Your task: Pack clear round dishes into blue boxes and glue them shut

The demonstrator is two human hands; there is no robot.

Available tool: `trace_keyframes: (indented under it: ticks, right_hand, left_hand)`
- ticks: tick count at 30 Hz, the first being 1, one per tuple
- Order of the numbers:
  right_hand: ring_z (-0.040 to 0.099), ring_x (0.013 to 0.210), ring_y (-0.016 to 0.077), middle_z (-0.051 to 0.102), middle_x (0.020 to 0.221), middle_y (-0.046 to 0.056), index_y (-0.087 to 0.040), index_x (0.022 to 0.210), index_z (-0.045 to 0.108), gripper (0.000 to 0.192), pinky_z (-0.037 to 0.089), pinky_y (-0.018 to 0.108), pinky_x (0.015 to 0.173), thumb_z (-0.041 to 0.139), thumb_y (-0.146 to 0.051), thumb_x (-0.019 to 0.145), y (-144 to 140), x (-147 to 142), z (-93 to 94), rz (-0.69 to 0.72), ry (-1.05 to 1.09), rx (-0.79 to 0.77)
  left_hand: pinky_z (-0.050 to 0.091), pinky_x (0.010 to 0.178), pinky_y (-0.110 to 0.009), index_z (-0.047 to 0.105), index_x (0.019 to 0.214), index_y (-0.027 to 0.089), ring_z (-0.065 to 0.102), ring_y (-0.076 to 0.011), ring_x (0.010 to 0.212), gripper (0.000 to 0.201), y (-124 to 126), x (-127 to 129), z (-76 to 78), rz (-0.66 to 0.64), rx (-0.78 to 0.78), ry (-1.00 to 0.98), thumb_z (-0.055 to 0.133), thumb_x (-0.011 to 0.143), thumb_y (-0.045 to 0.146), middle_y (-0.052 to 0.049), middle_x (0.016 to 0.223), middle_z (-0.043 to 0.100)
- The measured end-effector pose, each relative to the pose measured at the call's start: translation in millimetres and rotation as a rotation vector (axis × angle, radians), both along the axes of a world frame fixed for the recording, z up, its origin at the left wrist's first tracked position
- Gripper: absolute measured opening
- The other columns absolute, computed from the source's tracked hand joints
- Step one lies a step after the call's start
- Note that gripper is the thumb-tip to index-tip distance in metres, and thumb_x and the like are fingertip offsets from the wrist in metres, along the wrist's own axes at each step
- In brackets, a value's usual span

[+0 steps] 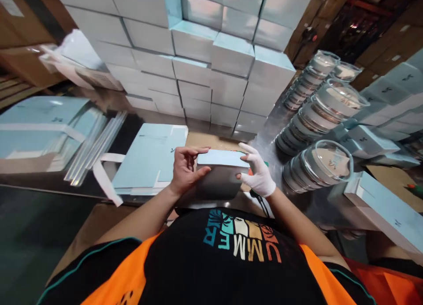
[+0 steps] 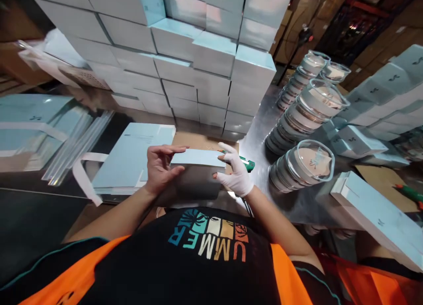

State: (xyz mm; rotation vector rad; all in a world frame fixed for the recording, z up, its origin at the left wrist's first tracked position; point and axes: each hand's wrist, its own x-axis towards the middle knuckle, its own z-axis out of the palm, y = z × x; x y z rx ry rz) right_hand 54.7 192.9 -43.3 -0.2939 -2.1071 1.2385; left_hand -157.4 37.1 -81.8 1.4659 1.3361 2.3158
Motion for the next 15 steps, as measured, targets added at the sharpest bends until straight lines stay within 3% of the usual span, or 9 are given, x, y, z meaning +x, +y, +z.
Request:
trace_keyframes:
  ticks: [3,6,11,13,15]
  right_hand:
    - [0.060,0.149,0.0339,0.064,0.158,0.015,-0.029,0.115,0.071,0.036,0.044,0.062,0.126,0.079,-0.057,0.095,-6,10,-1.1,0.044,-0.054,0.100]
    - [0.058,0.152,0.0330,0.064,0.160,0.013,-0.031,0.121,0.077,0.028,0.043,0.062,0.127,0.067,-0.051,0.105,-11,14,3.5,0.098,-0.072,0.185]
    - [0.057,0.153,0.0329,0.065,0.159,0.011,-0.032,0.123,0.078,0.030,0.043,0.062,0.128,0.065,-0.052,0.105,-14,11,-2.2,0.074,-0.099,0.161]
    - [0.050,0.159,0.0362,0.058,0.166,0.015,-0.028,0.137,0.071,0.050,0.043,0.062,0.129,0.077,-0.054,0.094,-17,9,-14.4,-0.008,-0.097,0.111]
    - [0.053,0.156,0.0395,0.059,0.162,0.018,-0.024,0.147,0.063,0.080,0.048,0.059,0.126,0.089,-0.054,0.078,-21,7,-28.4,-0.123,-0.133,0.023]
  left_hand:
    - [0.059,0.111,-0.054,0.080,0.103,0.027,0.074,-0.0325,0.126,0.036,-5,-11,10.7,-0.130,-0.124,0.230,0.086,0.090,0.059,-0.012,0.115,0.078]
    - [0.054,0.118,-0.061,0.086,0.101,0.029,0.067,-0.0358,0.138,0.039,-12,-18,18.6,-0.207,-0.243,0.348,0.073,0.098,0.065,-0.014,0.123,0.080]
    - [0.053,0.116,-0.064,0.087,0.101,0.029,0.069,-0.0361,0.135,0.035,-12,-13,13.2,-0.145,-0.190,0.334,0.074,0.099,0.061,-0.013,0.115,0.084]
    - [0.051,0.119,-0.063,0.085,0.110,0.029,0.067,-0.0370,0.140,0.042,-9,-11,5.4,-0.131,-0.172,0.275,0.076,0.095,0.067,-0.015,0.125,0.082]
    - [0.048,0.123,-0.062,0.077,0.135,0.030,0.060,-0.0387,0.149,0.069,-6,-11,-5.2,-0.111,-0.170,0.130,0.080,0.085,0.078,-0.018,0.147,0.072]
